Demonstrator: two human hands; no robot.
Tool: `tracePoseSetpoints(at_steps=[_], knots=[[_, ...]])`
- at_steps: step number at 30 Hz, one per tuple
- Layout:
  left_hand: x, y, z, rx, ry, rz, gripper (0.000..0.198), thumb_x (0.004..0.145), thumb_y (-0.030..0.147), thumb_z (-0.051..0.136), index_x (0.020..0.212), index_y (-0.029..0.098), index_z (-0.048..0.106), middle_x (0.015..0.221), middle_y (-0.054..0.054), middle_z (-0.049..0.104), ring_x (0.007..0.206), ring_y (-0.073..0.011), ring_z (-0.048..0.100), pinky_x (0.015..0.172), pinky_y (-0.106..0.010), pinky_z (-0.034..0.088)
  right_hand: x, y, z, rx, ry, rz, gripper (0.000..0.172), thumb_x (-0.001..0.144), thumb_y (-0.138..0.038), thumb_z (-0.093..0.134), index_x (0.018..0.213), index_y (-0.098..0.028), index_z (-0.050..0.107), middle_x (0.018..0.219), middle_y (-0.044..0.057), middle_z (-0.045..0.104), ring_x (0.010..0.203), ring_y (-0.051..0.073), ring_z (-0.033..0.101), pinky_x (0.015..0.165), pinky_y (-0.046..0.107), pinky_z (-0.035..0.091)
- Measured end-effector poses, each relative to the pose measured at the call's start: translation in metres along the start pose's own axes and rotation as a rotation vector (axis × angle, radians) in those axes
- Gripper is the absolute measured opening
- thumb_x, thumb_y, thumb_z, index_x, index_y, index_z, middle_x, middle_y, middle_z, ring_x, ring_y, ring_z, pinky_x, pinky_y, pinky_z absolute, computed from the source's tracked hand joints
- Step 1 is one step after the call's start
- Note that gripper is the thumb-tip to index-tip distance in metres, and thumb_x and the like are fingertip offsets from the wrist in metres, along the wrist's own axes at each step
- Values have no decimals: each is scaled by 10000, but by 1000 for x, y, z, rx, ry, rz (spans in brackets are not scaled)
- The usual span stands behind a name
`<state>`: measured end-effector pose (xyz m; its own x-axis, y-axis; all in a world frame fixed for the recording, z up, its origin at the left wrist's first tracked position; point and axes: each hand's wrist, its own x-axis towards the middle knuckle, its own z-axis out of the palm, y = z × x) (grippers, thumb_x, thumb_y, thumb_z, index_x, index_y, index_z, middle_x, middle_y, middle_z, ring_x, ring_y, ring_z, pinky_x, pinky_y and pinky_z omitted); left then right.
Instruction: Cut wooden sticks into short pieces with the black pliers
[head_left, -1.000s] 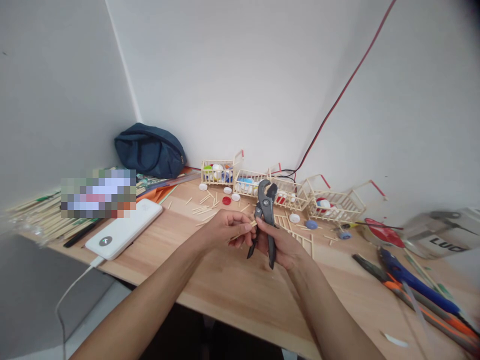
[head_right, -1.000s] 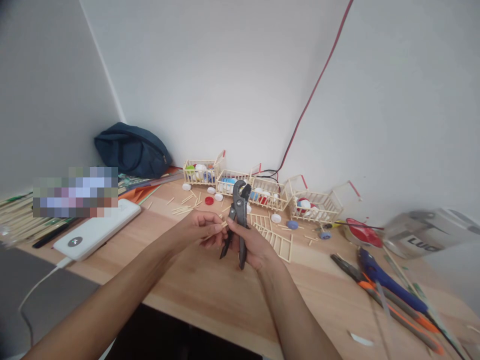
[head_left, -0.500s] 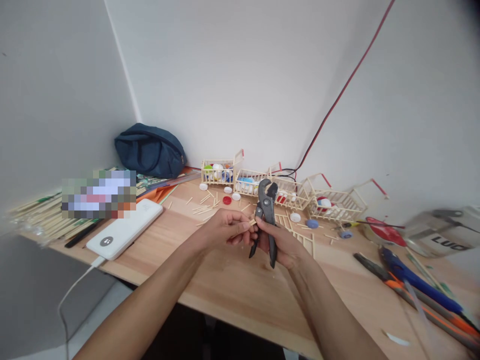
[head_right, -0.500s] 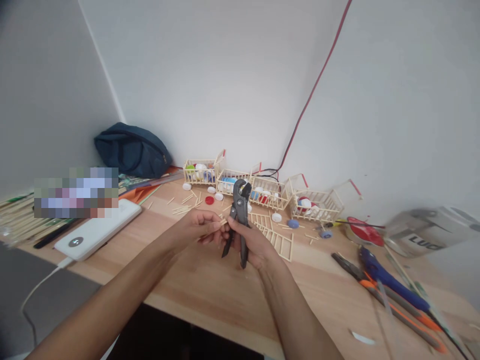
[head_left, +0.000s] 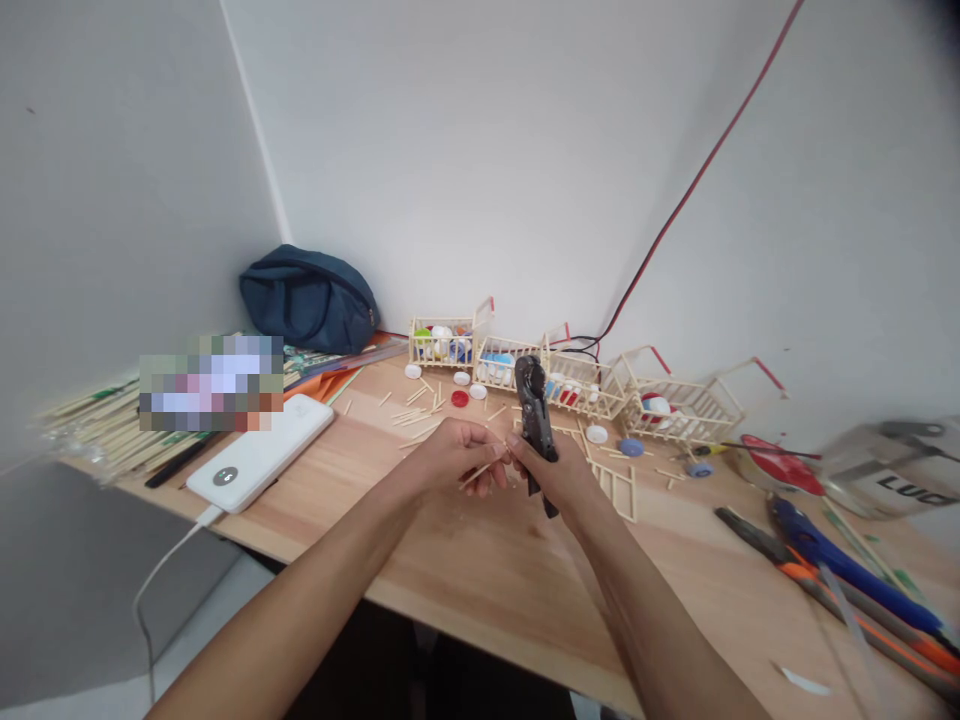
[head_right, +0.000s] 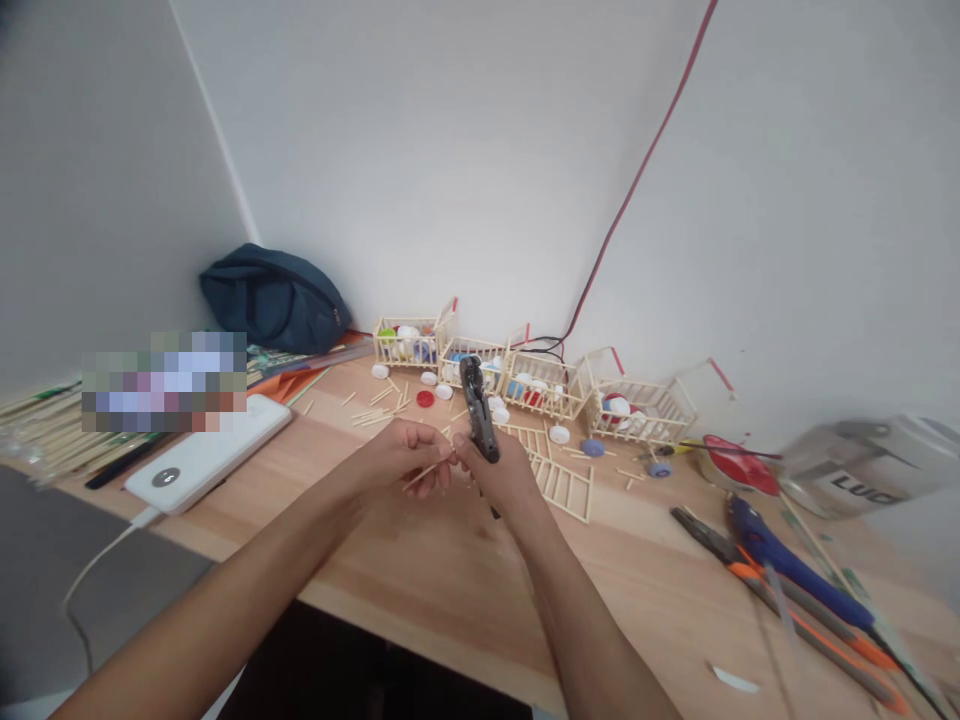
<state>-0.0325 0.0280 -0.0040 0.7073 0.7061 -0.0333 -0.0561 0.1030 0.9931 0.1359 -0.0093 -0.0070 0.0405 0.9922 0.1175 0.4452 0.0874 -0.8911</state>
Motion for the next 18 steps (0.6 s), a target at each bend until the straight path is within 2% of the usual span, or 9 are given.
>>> tracePoseSetpoints(at_steps=[3, 8, 14, 18], knots=[[-1, 0, -1, -110, -42, -44, 377, 755, 456, 609, 816, 84, 635, 718, -88, 687, 461, -82, 564, 413, -178, 385, 1, 2, -4, -25, 47, -17, 369, 773, -521, 548, 658, -172, 569, 548, -5, 536, 501, 125, 487, 475, 237, 369], [-3, -4, -4, -306, -101, -86, 350, 770, 405, 621, 903, 81, 636, 854, -143, 701, 629, -129, 640, 570, -222, 493, 5, 6, -16, 48, 178, -46, 382, 753, -544, 567, 672, -171, 546, 565, -2, 535, 518, 129, 491, 490, 239, 382], [-3, 0, -2, -275, -10, -117, 258, 747, 355, 649, 789, 102, 626, 824, -110, 702, 622, -115, 637, 569, -205, 496, 7, 7, -22, 41, 212, -91, 373, 770, -525, 558, 652, -172, 536, 565, -9, 500, 522, 124, 461, 488, 237, 369], [-2, 2, -1, -212, 45, -140, 211, 710, 316, 672, 720, 119, 596, 728, -62, 686, 534, -75, 591, 490, -161, 451, 6, 5, -18, 42, 220, -129, 332, 781, -502, 558, 702, -180, 550, 578, -17, 507, 529, 126, 468, 494, 234, 377]])
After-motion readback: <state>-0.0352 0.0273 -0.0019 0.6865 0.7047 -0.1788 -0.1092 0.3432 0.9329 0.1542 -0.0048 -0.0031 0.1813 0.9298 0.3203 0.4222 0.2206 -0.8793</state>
